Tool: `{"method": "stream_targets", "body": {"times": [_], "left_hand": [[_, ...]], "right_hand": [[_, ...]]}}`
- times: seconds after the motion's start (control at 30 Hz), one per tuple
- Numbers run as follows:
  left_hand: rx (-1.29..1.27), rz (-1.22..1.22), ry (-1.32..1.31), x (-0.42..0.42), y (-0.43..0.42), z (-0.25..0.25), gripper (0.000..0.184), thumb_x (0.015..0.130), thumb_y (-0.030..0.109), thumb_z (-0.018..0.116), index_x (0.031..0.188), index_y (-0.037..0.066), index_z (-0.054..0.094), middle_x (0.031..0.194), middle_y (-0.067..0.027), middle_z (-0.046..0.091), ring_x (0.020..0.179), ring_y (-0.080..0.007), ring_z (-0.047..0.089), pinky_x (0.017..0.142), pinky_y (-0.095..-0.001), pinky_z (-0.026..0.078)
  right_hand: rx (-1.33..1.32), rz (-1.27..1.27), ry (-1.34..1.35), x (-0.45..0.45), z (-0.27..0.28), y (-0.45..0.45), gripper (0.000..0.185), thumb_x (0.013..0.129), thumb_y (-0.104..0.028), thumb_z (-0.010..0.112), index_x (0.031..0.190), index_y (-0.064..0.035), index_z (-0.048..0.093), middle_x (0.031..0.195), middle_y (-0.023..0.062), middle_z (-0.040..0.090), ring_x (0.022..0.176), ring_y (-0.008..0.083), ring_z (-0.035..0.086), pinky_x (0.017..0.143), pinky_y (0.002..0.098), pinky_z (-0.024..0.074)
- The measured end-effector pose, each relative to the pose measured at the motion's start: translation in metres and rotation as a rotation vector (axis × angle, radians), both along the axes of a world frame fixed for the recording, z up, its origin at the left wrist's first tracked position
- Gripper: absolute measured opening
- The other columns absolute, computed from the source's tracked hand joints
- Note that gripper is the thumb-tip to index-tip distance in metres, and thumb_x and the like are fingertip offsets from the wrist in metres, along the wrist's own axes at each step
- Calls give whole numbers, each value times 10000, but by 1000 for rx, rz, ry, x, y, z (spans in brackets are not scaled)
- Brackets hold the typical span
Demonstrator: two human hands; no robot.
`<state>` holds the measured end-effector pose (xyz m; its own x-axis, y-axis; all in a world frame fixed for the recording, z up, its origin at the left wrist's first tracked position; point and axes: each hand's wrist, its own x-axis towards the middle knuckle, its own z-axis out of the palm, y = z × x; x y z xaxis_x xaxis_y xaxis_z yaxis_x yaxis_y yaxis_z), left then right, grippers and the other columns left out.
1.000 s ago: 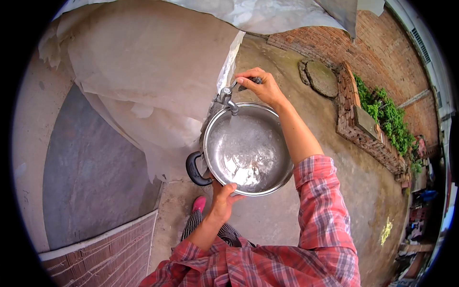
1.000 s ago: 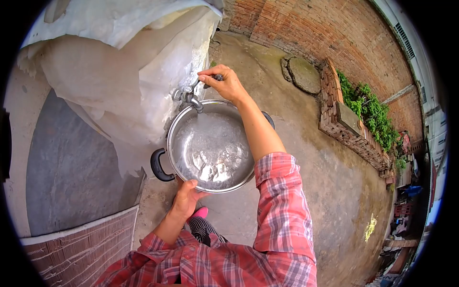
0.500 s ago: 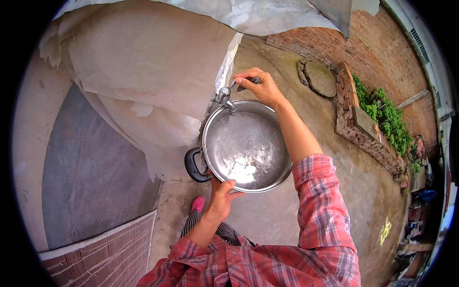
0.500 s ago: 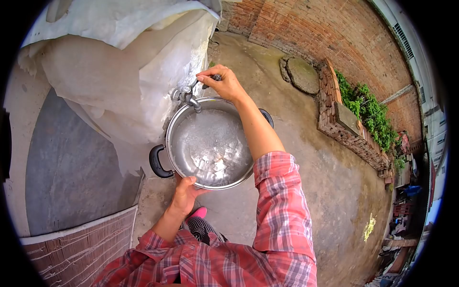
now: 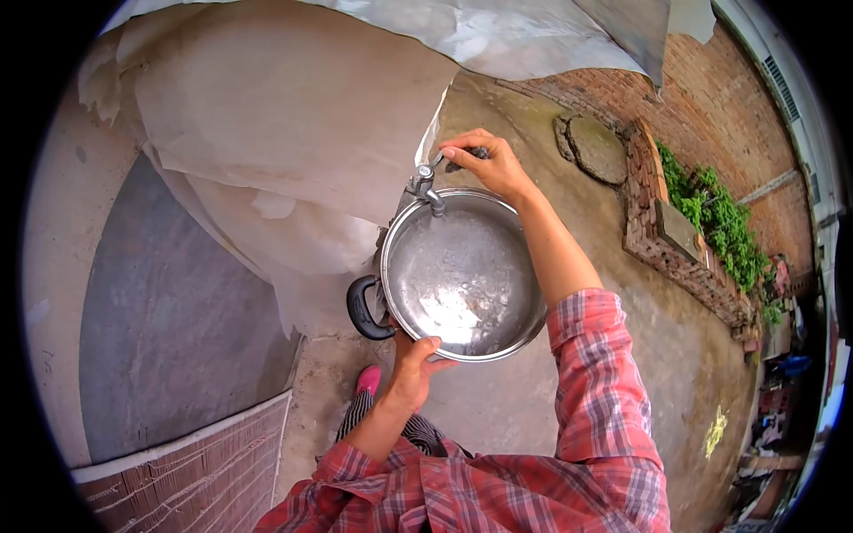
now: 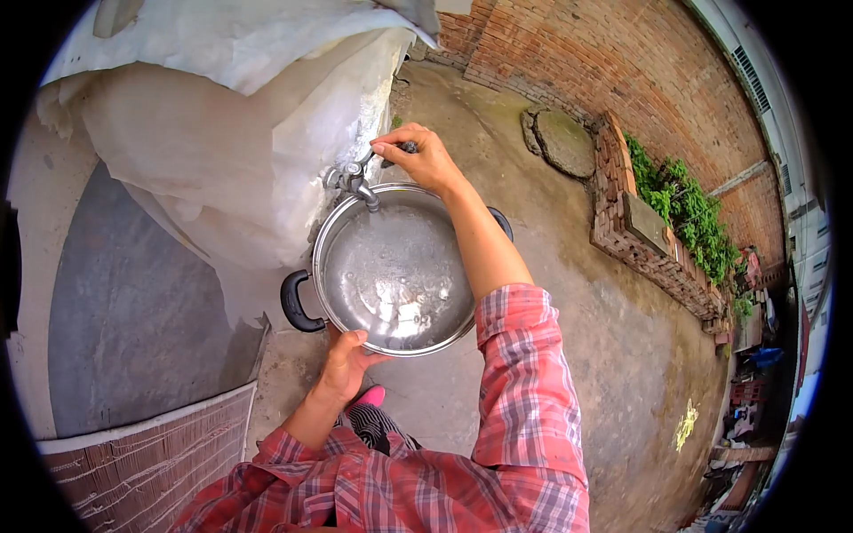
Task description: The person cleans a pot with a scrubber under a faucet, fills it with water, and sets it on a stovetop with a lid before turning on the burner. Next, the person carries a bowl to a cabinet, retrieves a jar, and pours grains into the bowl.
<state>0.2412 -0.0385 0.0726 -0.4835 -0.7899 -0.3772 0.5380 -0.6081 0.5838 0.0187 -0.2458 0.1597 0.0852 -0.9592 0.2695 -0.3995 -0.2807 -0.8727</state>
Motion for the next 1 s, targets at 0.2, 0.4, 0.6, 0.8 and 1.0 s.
{"method": "stream_targets", "body": {"times": [0.2,0.4,0.6,0.8,1.0], "left_hand": [[5,-5,-16,1,1,-1,614,768,233,582,1304,28,362,1209,-128,508,1077,-265,549,862,-476,502],[-1,2,-16,1,1,1,611,763,222,581,1303,41,358,1223,-135,493,1083,-276,545,854,-495,505],[14,-7,-9,3,1,-2,602,767,217,575,1302,45,359,1223,-136,494,1089,-279,541,856,-499,504],[33,-13,-2,4,1,-9,596,766,214,582,1297,45,372,1211,-131,506,1087,-276,543,862,-500,496],[30,-57,-11,7,-3,-13,857,698,240,610,1393,196,108,1337,-142,326,1161,-319,453,827,-502,501]], "right_hand": [[11,-12,35,0,2,1,197,819,-224,698,944,-74,716,845,45,580,806,124,541,729,253,462],[-3,-26,46,-1,2,2,193,814,-226,702,943,-84,720,833,40,588,811,126,535,739,258,450],[52,9,59,-2,1,0,223,840,-249,676,985,-83,709,944,55,573,877,137,562,776,262,466],[29,-5,91,-4,-4,-3,221,841,-245,674,981,-78,709,954,54,573,879,134,563,776,255,469],[66,7,37,-5,-5,-5,222,843,-243,674,978,-70,706,975,48,568,856,128,567,769,257,472]]}}
